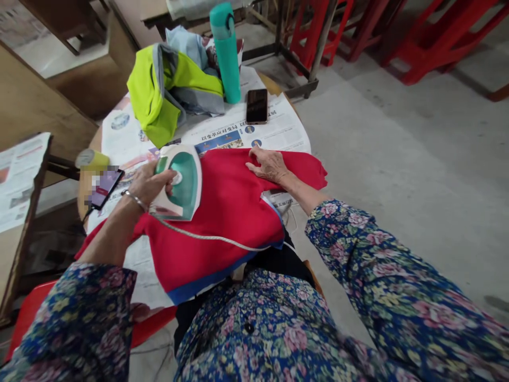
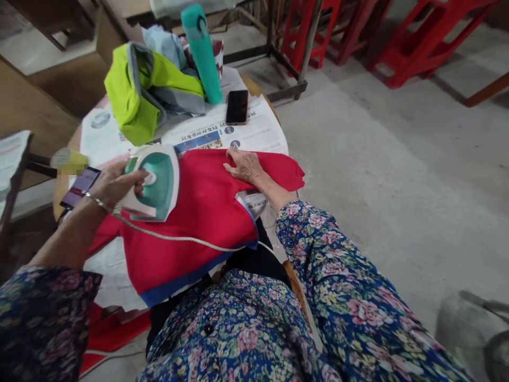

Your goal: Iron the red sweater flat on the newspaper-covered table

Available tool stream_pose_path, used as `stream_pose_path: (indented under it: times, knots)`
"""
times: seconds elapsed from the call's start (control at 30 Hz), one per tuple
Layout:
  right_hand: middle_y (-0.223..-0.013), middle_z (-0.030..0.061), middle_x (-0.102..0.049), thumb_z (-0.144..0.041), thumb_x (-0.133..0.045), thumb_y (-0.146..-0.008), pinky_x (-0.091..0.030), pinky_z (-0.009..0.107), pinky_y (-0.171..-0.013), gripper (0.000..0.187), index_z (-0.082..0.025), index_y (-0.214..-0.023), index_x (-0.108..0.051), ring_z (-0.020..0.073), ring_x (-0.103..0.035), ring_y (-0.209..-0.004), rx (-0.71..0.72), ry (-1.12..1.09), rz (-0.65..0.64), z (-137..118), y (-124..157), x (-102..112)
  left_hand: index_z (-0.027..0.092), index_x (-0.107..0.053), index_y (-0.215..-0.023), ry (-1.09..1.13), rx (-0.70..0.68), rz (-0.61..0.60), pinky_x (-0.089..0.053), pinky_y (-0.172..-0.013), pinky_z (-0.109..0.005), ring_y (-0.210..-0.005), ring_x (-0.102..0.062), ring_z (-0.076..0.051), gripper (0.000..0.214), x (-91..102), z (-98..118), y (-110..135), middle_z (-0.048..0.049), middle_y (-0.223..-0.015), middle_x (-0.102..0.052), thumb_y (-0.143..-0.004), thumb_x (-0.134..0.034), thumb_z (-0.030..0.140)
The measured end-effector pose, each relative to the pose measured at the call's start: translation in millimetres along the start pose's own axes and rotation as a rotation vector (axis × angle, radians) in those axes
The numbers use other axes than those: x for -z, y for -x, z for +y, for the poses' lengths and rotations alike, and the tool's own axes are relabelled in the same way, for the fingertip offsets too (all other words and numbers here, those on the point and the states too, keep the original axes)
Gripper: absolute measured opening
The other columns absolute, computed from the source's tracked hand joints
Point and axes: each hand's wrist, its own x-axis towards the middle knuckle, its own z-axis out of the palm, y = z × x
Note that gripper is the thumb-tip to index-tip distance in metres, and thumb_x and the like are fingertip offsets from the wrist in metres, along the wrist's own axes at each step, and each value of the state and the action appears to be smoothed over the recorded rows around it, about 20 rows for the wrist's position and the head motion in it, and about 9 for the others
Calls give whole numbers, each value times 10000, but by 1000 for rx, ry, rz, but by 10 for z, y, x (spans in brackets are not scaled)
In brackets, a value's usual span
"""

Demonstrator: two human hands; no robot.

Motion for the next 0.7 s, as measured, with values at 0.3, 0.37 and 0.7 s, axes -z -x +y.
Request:
stream_pose_path:
  times: [0.3,0.37,0.7]
  knots:
    - [-1134,148,-809,-311,-636,-990,-452,393,-815,333,-172,-1280,-725,333,-715,-1020,42,36,81,85,-21,-111,244,-604,-736,5,247,289,-444,-487,-252,-506,-546,-157,358,230,-608,854,47,-506,-585,-592,-740,541]
    - [-1097,139,-807,-325,-640,-984,-447,393,-796,340,-177,-1277,-727,330,-712,-991,45,34,90,104,-22,-122,254,-590,-715,18,274,274,-428,-471,-266,-493,-535,-162,414,213,-705,1068,39,-513,-598,-582,-761,607]
    - [-1105,125,-801,-597,-738,-945,-470,399,-794,513,-209,-1281,-735,331,-703,-958,142,32,57,253,1,-96,272,-568,-714,107,87,50,-436,-541,-289,-507,-532,-170,417,-230,-431,1199,37,-482,-580,-696,-751,647]
